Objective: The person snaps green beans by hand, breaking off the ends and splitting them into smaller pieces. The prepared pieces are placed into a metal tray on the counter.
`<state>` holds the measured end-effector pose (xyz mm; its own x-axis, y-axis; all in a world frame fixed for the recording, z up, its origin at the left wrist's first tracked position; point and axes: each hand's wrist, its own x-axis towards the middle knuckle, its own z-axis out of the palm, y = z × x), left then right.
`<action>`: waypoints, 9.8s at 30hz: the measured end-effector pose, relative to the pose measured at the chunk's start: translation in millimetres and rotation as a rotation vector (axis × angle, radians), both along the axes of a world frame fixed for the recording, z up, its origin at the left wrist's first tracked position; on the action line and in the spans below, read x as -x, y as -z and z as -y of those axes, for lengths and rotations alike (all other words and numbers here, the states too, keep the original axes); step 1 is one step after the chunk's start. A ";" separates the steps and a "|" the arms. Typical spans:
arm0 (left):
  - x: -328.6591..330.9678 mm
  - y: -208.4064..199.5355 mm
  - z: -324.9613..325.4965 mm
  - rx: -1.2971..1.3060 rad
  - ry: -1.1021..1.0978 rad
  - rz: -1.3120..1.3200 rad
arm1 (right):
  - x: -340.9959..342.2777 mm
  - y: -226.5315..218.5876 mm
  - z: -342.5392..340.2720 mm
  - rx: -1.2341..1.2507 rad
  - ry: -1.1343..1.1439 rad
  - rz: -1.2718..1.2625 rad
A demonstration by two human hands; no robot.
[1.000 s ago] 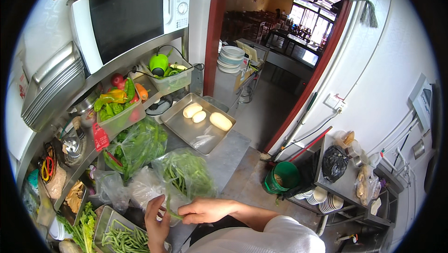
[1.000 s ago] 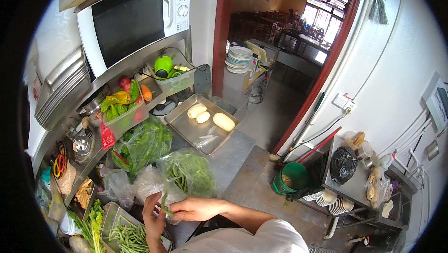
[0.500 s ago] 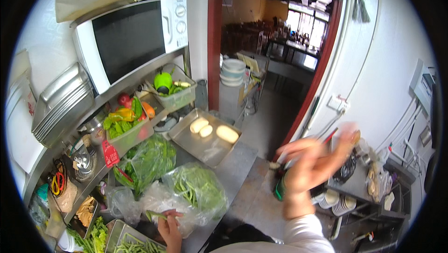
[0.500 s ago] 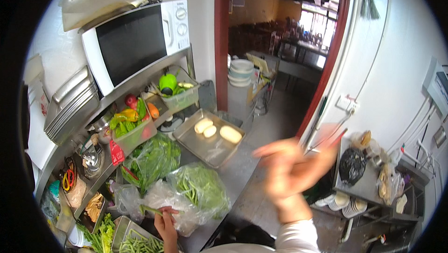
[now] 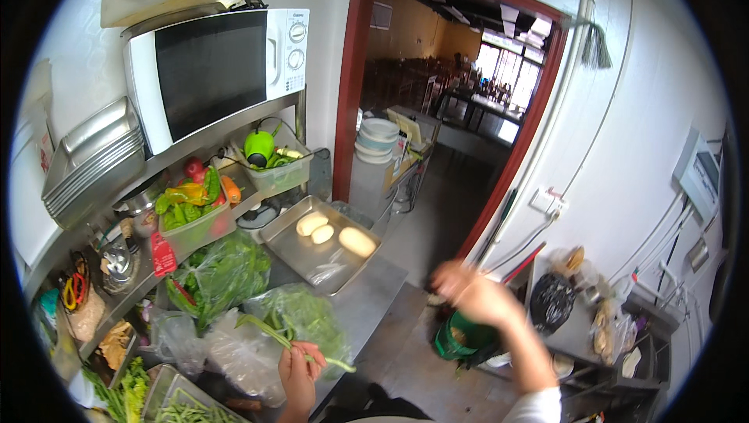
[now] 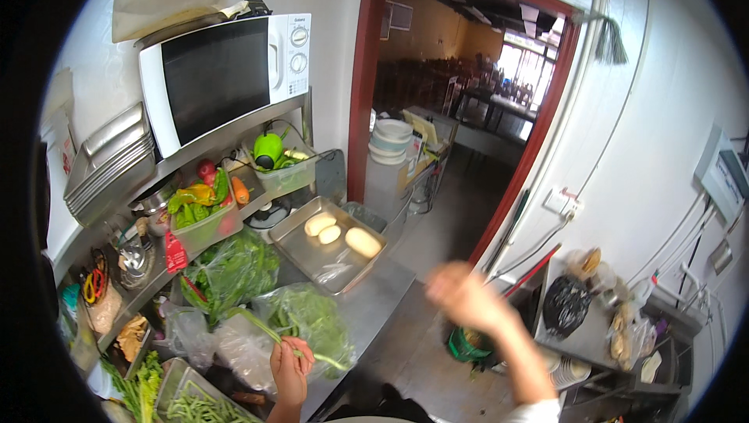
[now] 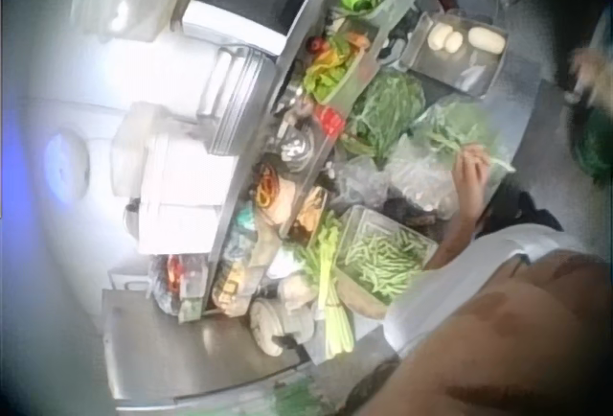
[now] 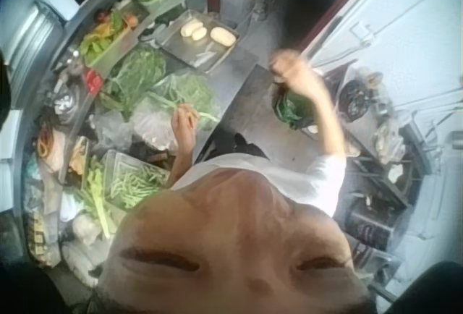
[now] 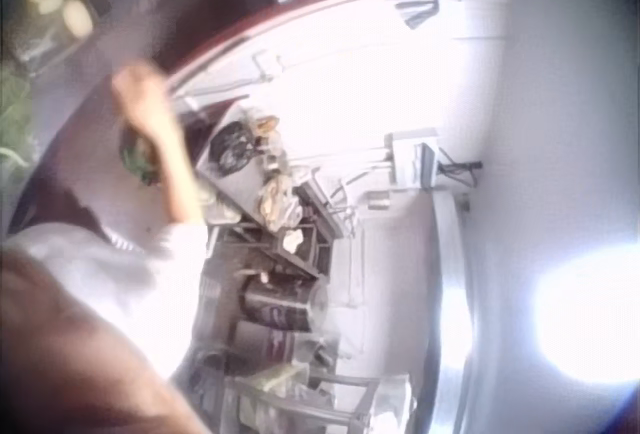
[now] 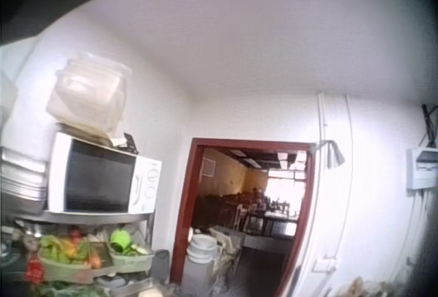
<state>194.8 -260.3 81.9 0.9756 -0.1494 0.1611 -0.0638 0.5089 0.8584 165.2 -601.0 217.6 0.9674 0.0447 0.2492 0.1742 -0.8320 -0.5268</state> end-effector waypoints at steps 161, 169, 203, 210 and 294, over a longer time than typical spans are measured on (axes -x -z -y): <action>-41.3 138.3 -57.8 -0.967 -0.068 0.102 | -82.9 226.3 -219.3 0.110 -0.232 0.108; -45.1 116.6 -53.2 -0.611 -0.007 -0.053 | -48.4 195.7 -218.6 -0.085 -0.344 0.037; 4.2 97.3 -87.6 -1.023 -0.105 0.017 | -127.9 -83.5 -129.1 -1.043 -0.504 0.967; 1.6 89.5 -84.4 -1.014 -0.094 0.019 | -134.0 -39.2 -161.3 -1.076 -0.496 0.583; -10.0 -11.9 -87.2 0.658 0.068 0.012 | -20.8 137.4 -211.0 -0.905 -0.663 -0.308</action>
